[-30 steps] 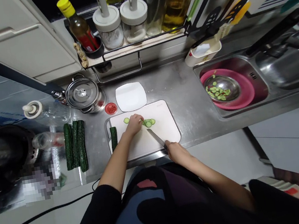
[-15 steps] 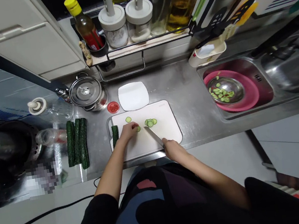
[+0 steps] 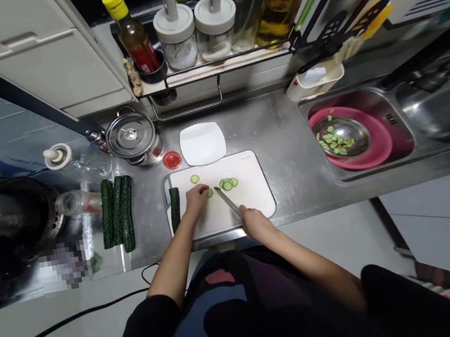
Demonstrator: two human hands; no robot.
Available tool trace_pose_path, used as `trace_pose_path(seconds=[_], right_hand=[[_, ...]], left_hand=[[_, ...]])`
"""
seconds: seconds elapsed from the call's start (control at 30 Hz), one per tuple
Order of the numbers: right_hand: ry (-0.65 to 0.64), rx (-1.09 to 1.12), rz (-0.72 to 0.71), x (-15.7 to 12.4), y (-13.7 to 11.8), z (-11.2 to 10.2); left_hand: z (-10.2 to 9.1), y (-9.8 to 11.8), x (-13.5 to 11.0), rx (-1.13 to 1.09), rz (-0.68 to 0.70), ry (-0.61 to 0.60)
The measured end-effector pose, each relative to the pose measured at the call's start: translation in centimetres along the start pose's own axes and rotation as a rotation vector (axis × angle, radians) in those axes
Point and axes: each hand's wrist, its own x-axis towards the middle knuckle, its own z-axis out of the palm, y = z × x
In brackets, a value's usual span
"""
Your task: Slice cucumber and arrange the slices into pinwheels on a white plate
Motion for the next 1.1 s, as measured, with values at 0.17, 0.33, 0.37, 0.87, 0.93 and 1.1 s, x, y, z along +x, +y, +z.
trace_pose_path(seconds=[0.17,0.33,0.37,0.87,0.93,1.1], right_hand=[[0.016,-0.009,0.025,-0.1,0.3,0.0],[0.016,-0.008,0.034,0.1,0.6,0.3],[0.019,-0.005,0.031,0.1,0.7,0.4],[-0.021,-0.024,-0.034,0.3,-1.2,-0.1],[-0.016,-0.038,-0.047,0.4,-1.4,0.1],[-0.002,-0.046,-0.045,0.5,-1.5,0.4]], left_hand=[[-1.5,0.2,1.7,0.177,0.336,-0.242],[-1.8,1.0,3.6,0.277,0.457,-0.369],[-1.7,1.1,3.8,0.280,0.467,-0.361],[3.6,-3.5,-2.9,0.151,0.263,0.344],[3.7,-3.6,-2.7,0.132,0.272,0.354],[3.8,-3.7,-2.6,0.109,0.282,0.365]])
